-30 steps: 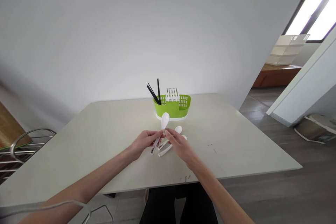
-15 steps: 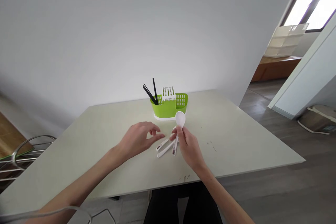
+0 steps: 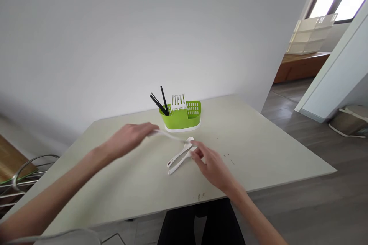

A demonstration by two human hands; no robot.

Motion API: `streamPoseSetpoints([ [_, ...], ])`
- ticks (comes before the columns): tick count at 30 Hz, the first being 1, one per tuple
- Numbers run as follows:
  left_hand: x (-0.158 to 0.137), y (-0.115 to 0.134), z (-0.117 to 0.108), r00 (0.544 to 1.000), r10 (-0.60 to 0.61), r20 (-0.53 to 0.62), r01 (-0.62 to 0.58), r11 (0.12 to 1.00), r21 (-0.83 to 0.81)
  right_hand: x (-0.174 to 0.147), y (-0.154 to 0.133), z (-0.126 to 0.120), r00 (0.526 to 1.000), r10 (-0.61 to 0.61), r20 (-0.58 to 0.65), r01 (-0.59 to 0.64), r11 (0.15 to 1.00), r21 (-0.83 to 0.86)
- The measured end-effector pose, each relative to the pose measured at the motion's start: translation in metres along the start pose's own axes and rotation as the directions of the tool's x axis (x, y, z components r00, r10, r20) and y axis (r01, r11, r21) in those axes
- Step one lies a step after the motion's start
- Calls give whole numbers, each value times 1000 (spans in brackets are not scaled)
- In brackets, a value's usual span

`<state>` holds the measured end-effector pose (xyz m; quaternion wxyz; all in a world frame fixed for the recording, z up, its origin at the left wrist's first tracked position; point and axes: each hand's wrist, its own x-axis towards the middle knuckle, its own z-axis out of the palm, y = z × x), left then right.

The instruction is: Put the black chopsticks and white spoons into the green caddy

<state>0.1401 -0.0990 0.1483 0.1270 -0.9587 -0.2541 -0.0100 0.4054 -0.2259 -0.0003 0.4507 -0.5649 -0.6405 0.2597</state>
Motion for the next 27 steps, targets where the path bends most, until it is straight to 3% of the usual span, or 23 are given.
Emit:
streamPoseSetpoints([
  [2,-4,-26,-9,973,-229,-21,230,970,72,-4,24,-17,993,85,-78,-79,994,77],
  [4,-6,-48,-13,912,-409,-37,410,903,130,-10,50,-29,966,183,-185,-154,975,161],
  [6,-3,-64,-13,866,-498,-39,497,853,160,-17,74,-35,931,252,-263,-197,956,217],
  [9,10,-82,-5,849,-529,-8,522,836,171,-26,99,-34,915,310,-258,-226,924,309],
  [14,43,-108,9,874,-483,51,458,854,246,-30,105,-31,918,347,-193,-264,897,356],
  [21,75,-123,27,973,-203,113,165,946,279,-28,98,-30,920,342,-192,-271,909,317],
  [24,82,-124,36,990,-71,119,42,973,226,-27,98,-30,918,347,-192,-274,906,322],
  [27,86,-124,46,994,-29,106,10,983,182,-27,98,-30,914,358,-191,-286,903,320],
])
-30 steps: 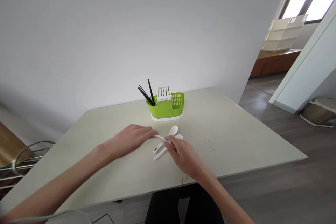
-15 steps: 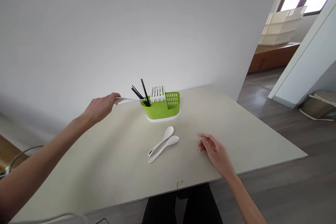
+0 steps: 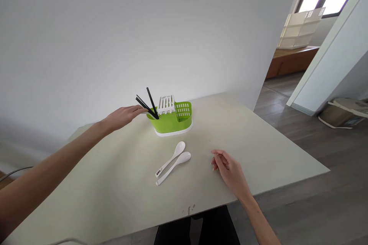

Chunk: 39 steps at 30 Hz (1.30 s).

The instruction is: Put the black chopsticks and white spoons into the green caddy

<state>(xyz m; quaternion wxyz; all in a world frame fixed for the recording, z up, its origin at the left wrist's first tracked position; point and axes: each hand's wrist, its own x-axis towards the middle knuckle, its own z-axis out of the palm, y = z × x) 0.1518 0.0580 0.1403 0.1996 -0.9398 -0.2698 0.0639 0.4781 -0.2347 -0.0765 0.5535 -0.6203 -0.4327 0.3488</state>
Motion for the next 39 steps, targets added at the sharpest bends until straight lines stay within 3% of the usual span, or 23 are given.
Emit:
streamPoseSetpoints([
  [9,2,7,27,996,25,-86,-35,993,-112,-1,-2,0,1000,0,-11,0,1000,-20],
  [16,-7,13,41,984,-44,-175,18,989,-145,-3,-1,-1,1000,16,-6,-16,998,-53],
  [22,-39,34,50,918,-171,-358,82,965,-251,-3,-4,1,1000,4,-26,-6,998,-70],
  [25,-64,56,67,873,-280,-399,138,927,-348,-3,-2,1,1000,-8,-26,6,996,-89],
  [30,-110,92,117,862,-428,-272,206,786,-583,-4,0,1,999,-34,-25,31,991,-130],
  [32,-126,100,134,836,-507,-210,257,700,-666,-4,-2,2,998,-45,-31,39,983,-179],
  [35,-141,105,147,748,-655,-107,365,541,-758,1,-6,7,995,-70,-67,48,955,-292],
  [39,-147,106,144,626,-779,30,465,342,-816,18,-11,17,956,-291,-24,264,895,-360],
])
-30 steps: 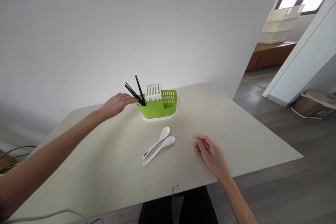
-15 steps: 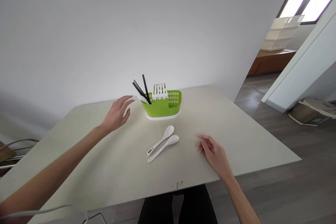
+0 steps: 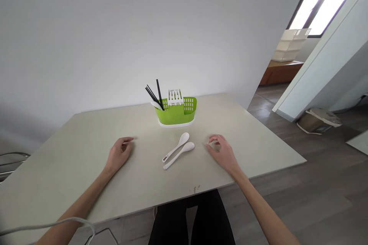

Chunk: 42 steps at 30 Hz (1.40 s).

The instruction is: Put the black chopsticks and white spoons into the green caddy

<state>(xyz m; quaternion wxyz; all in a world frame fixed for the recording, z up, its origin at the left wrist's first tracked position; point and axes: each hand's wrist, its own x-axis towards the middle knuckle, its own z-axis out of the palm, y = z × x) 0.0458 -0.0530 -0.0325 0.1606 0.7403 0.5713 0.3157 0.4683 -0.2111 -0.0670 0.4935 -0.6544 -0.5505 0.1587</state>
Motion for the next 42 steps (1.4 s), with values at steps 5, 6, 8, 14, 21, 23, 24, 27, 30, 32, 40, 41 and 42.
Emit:
streamPoseSetpoints([
  [5,-2,4,-4,998,-52,-19,51,997,-53,30,-4,6,986,-161,-33,161,987,-14],
  [6,-3,4,-5,999,-45,-17,44,998,-53,34,-5,6,984,-175,-35,174,985,-11],
  [8,-4,2,-4,1000,-27,-15,26,998,-50,41,-5,5,980,-196,-34,195,981,-9],
  [14,-2,-9,1,999,2,-32,-4,999,-47,46,-6,5,972,-231,-36,230,973,-15],
  [21,-1,-12,3,999,20,-39,-22,998,-51,44,-4,11,971,-237,-11,237,971,-10],
  [23,-2,-12,3,999,20,-39,-22,998,-51,43,-3,12,972,-234,0,234,972,-9],
  [24,-2,-12,3,999,19,-37,-21,999,-48,43,-3,12,973,-231,6,231,973,-9],
  [27,-2,-10,2,999,18,-37,-20,999,-42,41,-1,14,976,-215,22,215,977,-11],
  [30,-3,-8,2,999,8,-40,-10,999,-51,37,4,15,982,-182,44,183,983,-14],
  [32,-4,-5,1,1000,-7,-30,5,998,-59,35,10,17,987,-150,54,151,989,-10],
  [40,-11,5,-3,1000,14,-2,-14,994,-109,32,39,21,999,38,15,-39,999,28],
  [41,-12,6,-4,1000,27,-2,-27,993,-117,32,41,21,999,51,14,-51,998,31],
  [42,-13,7,-4,999,43,-6,-44,991,-125,32,42,21,998,59,15,-60,998,32],
])
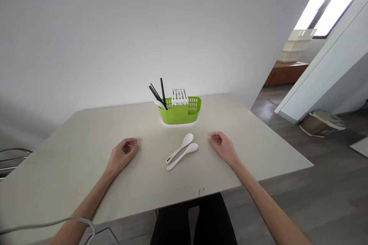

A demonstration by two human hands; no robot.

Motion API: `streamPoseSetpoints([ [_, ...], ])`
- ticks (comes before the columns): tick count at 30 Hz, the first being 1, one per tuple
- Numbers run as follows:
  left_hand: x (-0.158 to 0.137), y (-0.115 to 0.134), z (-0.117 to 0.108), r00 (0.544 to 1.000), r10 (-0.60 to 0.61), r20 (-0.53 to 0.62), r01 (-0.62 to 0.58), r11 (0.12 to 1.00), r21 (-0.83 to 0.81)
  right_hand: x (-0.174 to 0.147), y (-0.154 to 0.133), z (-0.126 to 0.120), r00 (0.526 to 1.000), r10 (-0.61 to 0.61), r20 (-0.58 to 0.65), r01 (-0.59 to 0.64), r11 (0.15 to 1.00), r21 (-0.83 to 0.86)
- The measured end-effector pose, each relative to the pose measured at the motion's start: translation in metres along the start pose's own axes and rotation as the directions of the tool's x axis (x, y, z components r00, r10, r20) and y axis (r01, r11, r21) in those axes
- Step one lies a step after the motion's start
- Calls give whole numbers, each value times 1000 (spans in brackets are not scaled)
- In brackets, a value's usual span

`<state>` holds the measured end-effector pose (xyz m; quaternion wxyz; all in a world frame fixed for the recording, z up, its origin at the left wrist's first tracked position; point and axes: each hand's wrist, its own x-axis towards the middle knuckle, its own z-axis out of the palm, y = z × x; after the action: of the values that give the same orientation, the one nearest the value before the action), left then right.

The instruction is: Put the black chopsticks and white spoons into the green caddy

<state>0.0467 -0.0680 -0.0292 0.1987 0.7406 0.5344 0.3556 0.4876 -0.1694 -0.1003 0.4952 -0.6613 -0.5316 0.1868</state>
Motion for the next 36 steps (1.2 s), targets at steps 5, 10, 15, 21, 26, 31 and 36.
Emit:
streamPoseSetpoints([
  [5,-5,5,2,982,144,-126,-142,990,26,-2,0,-1,1000,11,20,-11,1000,-19],
  [10,-10,9,3,940,282,-191,-282,959,30,-3,-1,-3,999,21,38,-19,999,-42],
  [15,-11,11,2,952,235,-194,-248,968,-45,-3,-2,-4,998,20,58,-16,997,-69],
  [21,-11,6,2,975,142,-171,-164,978,-126,-2,-8,-8,995,16,102,-4,993,-119],
  [26,-13,4,3,966,202,-162,-225,964,-141,4,-26,-13,976,-19,218,53,987,-150],
  [31,-14,5,2,963,224,-148,-242,963,-116,7,-54,-15,927,-114,357,195,960,-200],
  [36,-14,5,3,964,239,-119,-249,966,-77,10,-73,-11,886,-169,432,299,920,-253],
])
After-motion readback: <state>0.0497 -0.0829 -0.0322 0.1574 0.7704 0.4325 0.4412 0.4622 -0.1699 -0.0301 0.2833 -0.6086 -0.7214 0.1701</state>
